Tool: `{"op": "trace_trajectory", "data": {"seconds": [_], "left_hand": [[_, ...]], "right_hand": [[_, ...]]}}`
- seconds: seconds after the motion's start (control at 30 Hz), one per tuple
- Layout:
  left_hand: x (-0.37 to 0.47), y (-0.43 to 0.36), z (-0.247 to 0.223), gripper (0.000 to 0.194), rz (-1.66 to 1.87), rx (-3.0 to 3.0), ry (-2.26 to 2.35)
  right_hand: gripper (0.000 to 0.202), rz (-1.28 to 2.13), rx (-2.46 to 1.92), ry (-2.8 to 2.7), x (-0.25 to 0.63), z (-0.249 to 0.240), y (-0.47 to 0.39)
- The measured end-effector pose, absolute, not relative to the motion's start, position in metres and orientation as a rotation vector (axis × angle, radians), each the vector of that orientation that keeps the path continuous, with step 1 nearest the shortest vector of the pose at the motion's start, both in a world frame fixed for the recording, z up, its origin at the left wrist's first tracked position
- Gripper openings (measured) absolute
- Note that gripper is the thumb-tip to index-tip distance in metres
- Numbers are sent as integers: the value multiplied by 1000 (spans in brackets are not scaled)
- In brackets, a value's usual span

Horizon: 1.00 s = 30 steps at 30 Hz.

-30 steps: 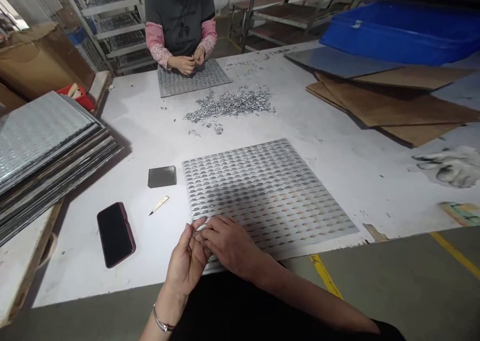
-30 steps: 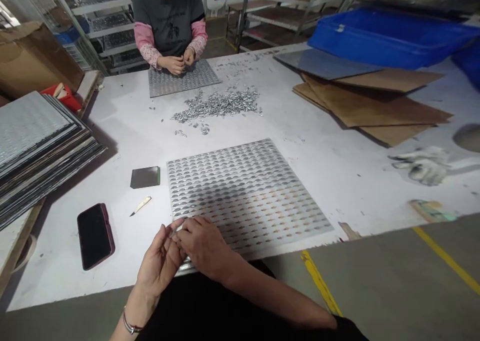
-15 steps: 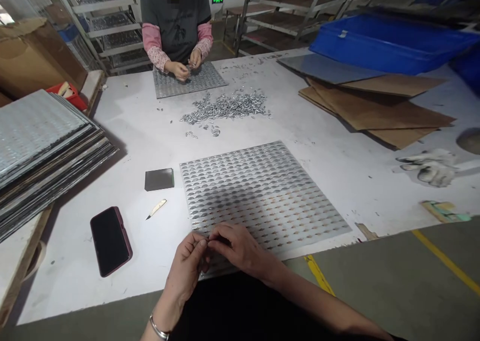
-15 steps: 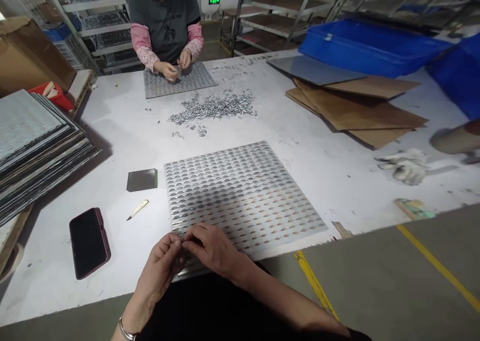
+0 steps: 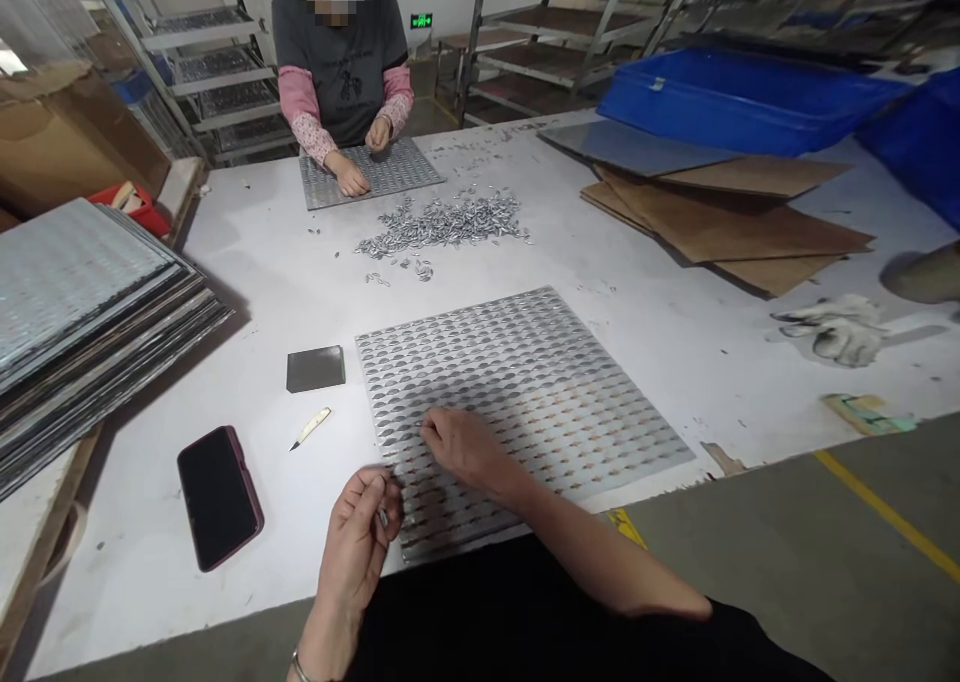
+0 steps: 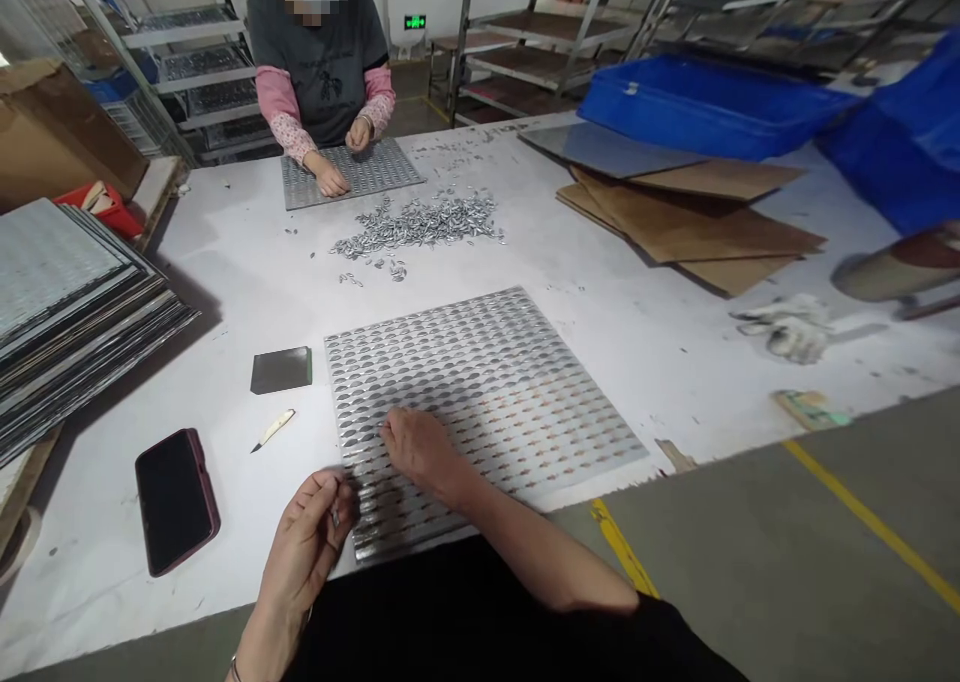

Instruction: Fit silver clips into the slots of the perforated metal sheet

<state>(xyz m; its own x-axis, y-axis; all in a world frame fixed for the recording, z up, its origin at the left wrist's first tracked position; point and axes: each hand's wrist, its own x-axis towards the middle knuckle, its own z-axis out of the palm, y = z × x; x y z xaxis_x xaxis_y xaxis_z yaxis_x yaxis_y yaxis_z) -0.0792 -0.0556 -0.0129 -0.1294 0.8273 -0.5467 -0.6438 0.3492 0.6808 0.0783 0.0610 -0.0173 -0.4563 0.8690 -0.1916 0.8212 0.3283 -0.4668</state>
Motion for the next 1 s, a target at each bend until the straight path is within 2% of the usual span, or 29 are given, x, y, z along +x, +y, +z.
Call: {"op": "trace_trajectory", "data": {"seconds": [0.23, 0.43, 0.57, 0.8, 1.0], "left_hand": [[-74, -58, -14, 16, 1264, 174, 1126], [-72, -59, -10, 18, 1272, 175, 1135], [-73, -59, -8, 19, 1279, 164, 1151], [-76, -58, -11, 16, 1323, 75, 1093], [-74, -48, 0, 31, 1454, -119, 916]], "right_hand": [[22, 760, -1577, -2494, 79, -24, 69], [10, 680, -1486, -2481, 80, -17, 62], [20, 597, -1278, -2582, 72, -11, 55], [25, 518, -1312, -2612, 61, -29, 54], [20, 653, -1135, -2384, 73, -9, 37]]}}
